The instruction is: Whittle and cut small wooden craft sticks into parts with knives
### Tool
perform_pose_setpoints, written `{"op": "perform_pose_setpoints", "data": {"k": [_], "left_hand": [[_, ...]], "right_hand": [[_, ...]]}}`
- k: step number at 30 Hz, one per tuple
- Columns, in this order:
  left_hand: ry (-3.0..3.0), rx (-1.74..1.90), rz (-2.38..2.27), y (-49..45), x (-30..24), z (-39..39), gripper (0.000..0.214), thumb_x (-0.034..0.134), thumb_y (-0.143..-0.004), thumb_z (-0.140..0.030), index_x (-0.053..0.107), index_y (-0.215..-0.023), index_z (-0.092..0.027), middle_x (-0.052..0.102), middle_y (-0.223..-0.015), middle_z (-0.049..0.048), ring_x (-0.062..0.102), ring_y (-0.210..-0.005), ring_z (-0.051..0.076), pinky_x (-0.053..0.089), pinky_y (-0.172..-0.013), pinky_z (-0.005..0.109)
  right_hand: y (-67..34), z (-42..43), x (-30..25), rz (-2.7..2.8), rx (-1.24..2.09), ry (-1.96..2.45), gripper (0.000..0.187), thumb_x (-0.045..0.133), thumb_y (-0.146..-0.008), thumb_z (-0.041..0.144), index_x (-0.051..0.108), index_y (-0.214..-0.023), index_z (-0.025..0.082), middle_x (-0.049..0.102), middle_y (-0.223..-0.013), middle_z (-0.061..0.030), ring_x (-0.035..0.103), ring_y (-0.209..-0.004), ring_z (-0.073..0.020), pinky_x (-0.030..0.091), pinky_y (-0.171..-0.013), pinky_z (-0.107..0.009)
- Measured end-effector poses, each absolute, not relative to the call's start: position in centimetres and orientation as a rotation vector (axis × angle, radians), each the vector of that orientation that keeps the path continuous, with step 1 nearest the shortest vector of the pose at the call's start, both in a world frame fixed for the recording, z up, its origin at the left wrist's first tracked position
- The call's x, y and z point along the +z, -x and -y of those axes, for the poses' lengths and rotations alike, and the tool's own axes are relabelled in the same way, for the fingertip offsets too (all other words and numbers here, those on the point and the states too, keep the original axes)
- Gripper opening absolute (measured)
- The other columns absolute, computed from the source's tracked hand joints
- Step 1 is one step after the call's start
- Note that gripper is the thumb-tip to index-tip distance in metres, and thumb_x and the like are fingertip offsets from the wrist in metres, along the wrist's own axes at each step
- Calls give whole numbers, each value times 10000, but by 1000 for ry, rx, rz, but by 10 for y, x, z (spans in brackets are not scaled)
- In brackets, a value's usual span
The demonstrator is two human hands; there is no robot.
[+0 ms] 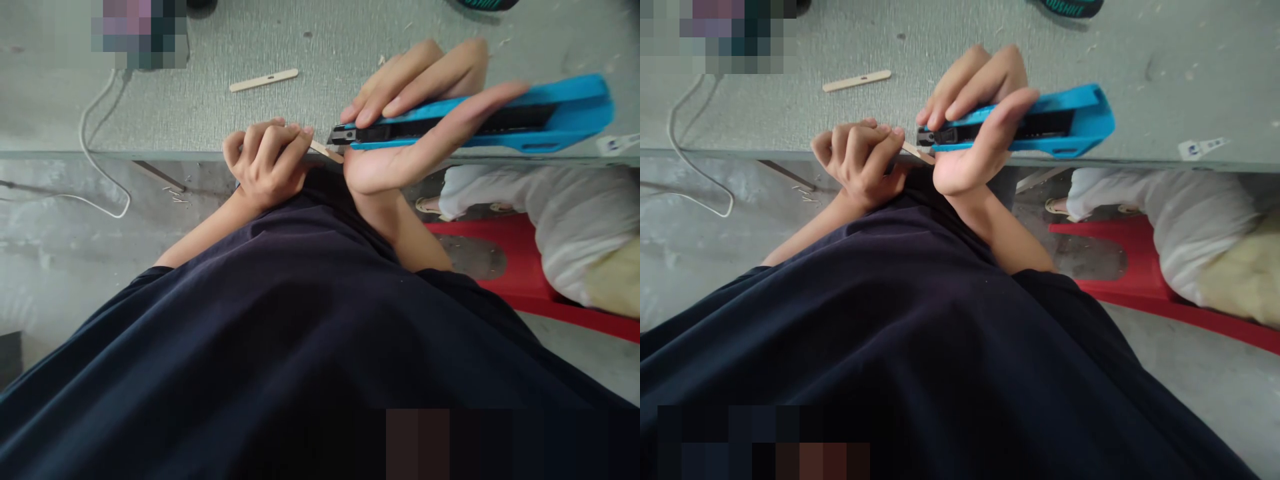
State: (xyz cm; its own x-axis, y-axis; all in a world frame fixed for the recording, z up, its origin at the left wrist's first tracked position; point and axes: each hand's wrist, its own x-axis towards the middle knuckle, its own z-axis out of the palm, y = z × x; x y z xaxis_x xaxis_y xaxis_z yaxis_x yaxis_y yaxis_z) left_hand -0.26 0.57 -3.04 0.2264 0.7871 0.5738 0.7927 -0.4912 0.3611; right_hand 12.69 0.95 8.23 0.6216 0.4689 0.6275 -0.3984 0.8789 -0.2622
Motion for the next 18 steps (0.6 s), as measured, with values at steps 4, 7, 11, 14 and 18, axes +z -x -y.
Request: {"op": "perform_pose_setpoints", "data": {"k": [4, 7, 11, 14, 18], "left_hand": [[2438, -1151, 1595, 2, -31, -5, 596, 526, -933, -800, 712, -1318, -385, 784, -1231, 102, 672, -1372, 435, 331, -1172, 692], [2424, -1159, 1610, 2, -32, -5, 605, 517, -930, -818, 711, -1314, -393, 782, -1256, 91, 668, -1385, 432, 334, -1176, 694], [2434, -1144, 1614, 3, -32, -4, 609, 513, -929, -824, 698, -1333, -406, 784, -1297, 85, 660, -1403, 429, 342, -1176, 690], [2425, -1135, 1583, 3, -33, -3, 629, 519, -918, -838, 689, -1344, -407, 784, -1306, 79, 663, -1401, 423, 354, -1177, 684], [2371, -1144, 1557, 3, -36, -4, 610, 535, -917, -830, 700, -1329, -411, 787, -1297, 62, 682, -1375, 410, 375, -1173, 671]], "right_hand": [[-123, -11, 84, 721, 488, 123, 564, 504, -1143, 432, 540, -635, 188, 350, -525, 48, 415, -405, -20, 254, -424, -186], [-124, -10, 84, 754, 496, 148, 569, 477, -1154, 457, 538, -652, 198, 359, -547, 46, 447, -433, -32, 299, -432, -190], [-127, -10, 80, 878, 510, 304, 602, 404, -1164, 550, 431, -663, 216, 309, -550, 51, 444, -422, -48, 336, -421, -214], [-131, -11, 74, 929, 522, 463, 643, 407, -1092, 739, 363, -696, 235, 287, -586, 51, 433, -432, -64, 385, -431, -239], [-142, -11, 60, 1055, 657, 556, 691, 260, -1028, 866, 435, -766, 252, 397, -694, 35, 584, -558, -80, 555, -557, -262]]}}
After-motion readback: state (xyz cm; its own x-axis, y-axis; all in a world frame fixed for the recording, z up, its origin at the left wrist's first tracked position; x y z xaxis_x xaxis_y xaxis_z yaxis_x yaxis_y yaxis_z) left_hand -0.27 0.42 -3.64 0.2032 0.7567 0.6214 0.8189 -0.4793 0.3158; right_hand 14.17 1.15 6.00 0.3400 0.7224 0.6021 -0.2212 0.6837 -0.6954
